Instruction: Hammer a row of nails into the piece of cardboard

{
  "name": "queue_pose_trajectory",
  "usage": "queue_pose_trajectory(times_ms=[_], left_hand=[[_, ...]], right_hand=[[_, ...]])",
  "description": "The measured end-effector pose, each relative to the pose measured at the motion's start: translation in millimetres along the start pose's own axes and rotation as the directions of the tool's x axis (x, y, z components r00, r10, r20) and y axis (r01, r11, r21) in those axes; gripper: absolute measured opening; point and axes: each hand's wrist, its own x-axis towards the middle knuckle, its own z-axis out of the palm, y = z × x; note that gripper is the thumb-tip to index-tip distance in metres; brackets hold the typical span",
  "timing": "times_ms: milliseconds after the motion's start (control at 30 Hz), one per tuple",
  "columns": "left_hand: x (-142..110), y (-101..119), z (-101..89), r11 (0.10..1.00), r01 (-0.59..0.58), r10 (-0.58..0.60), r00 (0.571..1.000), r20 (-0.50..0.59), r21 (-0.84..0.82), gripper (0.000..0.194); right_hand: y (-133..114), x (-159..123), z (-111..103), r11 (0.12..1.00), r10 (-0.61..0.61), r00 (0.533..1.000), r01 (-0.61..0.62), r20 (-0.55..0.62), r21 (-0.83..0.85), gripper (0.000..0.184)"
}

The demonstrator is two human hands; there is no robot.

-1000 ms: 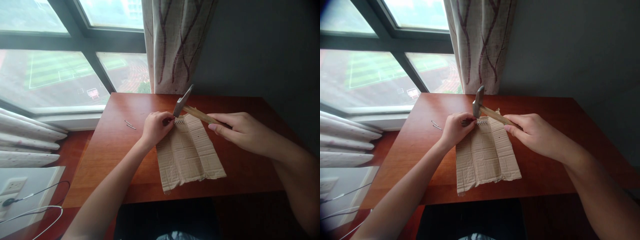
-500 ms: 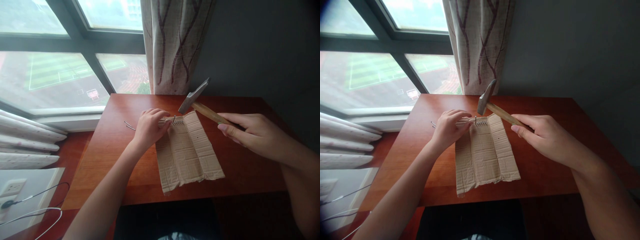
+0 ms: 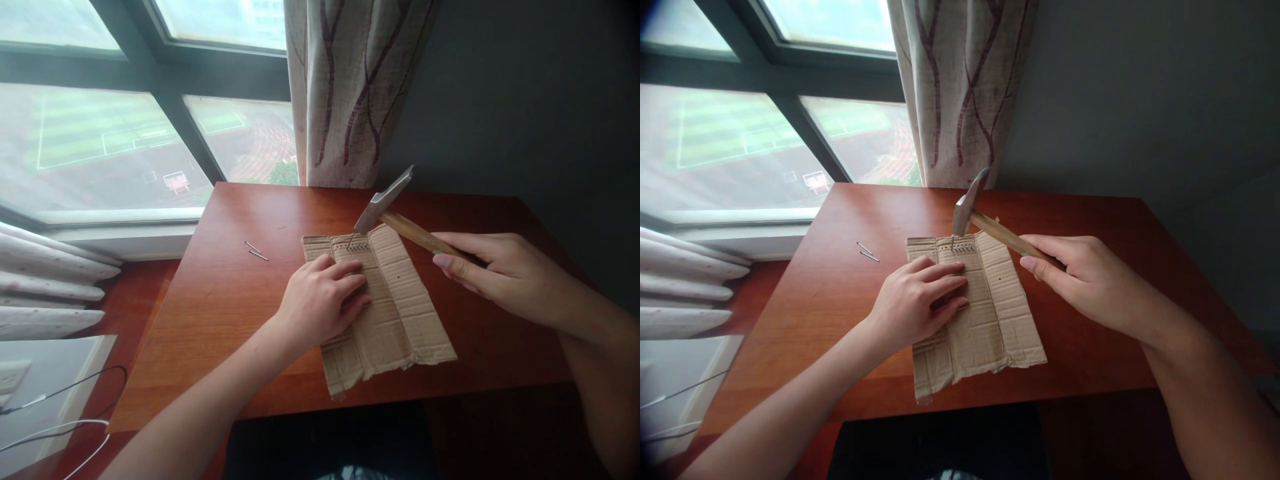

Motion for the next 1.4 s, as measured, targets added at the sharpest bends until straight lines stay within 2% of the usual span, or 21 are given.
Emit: queue_pose_trajectory(times_ms=[300,600,933,1167,1400], left_hand=[[-1.9,-3.5,5.4,0.997,0.007,-0.011,0.999,-0.049,-0.08,0.024],[-1.7,0.2,1.7,0.999,0.021,-0.023,0.998,-0.06,-0.036,0.024],[-4.5,-3.0,6.0,0.999,0.002,-0.006,0.997,-0.083,-0.045,0.024],[-4.0,-3.2,5.4,0.999,0.001,-0.005,0.996,-0.091,-0.047,0.023],[-4.5,-2.8,5.7,0.999,0.003,-0.008,0.996,-0.089,-0.048,0.022]], right_hand=[[-9.3,-0.9,1.2,1.0,-0.001,1.0,0.001,0.014,0.029,0.04],[-6.4,3.6,2.6,1.0,-0.02,1.0,0.02,0.003,0.003,0.038],[-5.6,5.3,1.7,0.999,-0.024,1.0,0.024,0.001,-0.023,0.038],[-6.7,9.4,4.1,0.994,-0.109,0.994,0.109,0.016,-0.012,0.033],[-7.2,8.4,2.5,0.999,-0.045,0.999,0.045,0.0,-0.022,0.038]])
